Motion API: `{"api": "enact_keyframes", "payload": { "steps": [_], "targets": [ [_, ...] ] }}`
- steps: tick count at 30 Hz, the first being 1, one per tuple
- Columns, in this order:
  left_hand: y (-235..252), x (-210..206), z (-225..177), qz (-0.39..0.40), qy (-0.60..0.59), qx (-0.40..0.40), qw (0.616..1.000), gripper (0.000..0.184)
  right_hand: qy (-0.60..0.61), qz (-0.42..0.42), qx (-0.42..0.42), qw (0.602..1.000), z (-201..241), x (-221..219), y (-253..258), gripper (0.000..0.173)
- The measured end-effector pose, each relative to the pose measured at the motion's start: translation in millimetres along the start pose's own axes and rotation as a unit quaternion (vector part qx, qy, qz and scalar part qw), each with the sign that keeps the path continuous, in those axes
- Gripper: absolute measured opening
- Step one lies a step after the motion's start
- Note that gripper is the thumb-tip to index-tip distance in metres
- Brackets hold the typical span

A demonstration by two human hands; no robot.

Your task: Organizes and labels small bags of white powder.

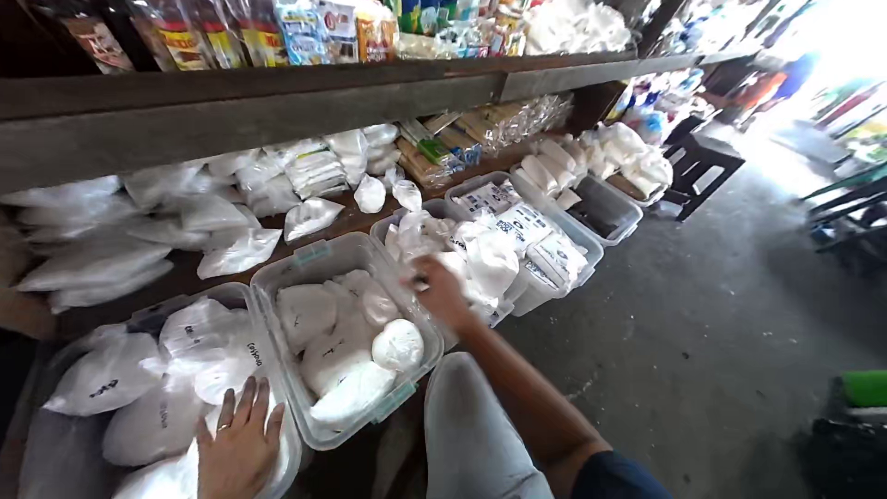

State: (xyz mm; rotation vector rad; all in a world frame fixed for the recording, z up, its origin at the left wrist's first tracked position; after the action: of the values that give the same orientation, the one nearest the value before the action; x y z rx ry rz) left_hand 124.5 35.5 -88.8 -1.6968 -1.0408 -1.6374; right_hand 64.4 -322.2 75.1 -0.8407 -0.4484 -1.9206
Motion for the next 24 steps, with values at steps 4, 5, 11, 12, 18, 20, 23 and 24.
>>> {"api": "enact_keyframes", "payload": {
  "steps": [4,5,11,12,18,20,23,24],
  "targets": [
    [1,-2,2,0.019,0.019,0.048,0.998,0.069,-0.051,-0.166,-0.188,0.967,-138,127,8,0.075],
    [0,-4,3,0.009,0.026,0.057,0.998,0.069,-0.043,-0.149,-0.232,0.960,-166,132,12,0.081],
    [-1,-6,9,0.015,0.024,0.069,0.997,0.072,0.018,-0.107,-0.248,0.963,-181,113,36,0.066],
    [-3,0,5,0.025,-0.025,0.083,0.996,0.072,0.001,-0.113,-0.224,0.968,-163,114,34,0.061],
    [-19,102,-126,0.063,-0.634,0.170,0.752,0.054,-0.068,-0.268,0.229,0.934,4,70,-38,0.034],
    [-10,121,-163,0.086,-0.787,0.157,0.591,0.065,-0.045,-0.295,0.381,0.875,56,28,-85,0.031],
    [-3,142,-139,0.004,-0.852,0.225,0.473,0.052,-0.043,-0.187,0.484,0.854,118,-55,-154,0.033],
    [-8,138,-117,-0.015,-0.850,0.272,0.450,0.052,-0.055,-0.130,0.501,0.854,130,-81,-172,0.041]
  ]
}}
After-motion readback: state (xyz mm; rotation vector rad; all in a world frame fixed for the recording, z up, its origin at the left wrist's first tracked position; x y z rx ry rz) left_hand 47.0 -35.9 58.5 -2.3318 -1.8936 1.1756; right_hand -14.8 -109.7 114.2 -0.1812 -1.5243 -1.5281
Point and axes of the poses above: each hand's wrist, its own y-axis towards the middle knuckle, its own x-axis out of the back of the hand, z = x × y, the point moved 8 cm from there along y, towards the middle knuckle, and after that the axes turned 9 degrees about y, right-handed, at the moved point
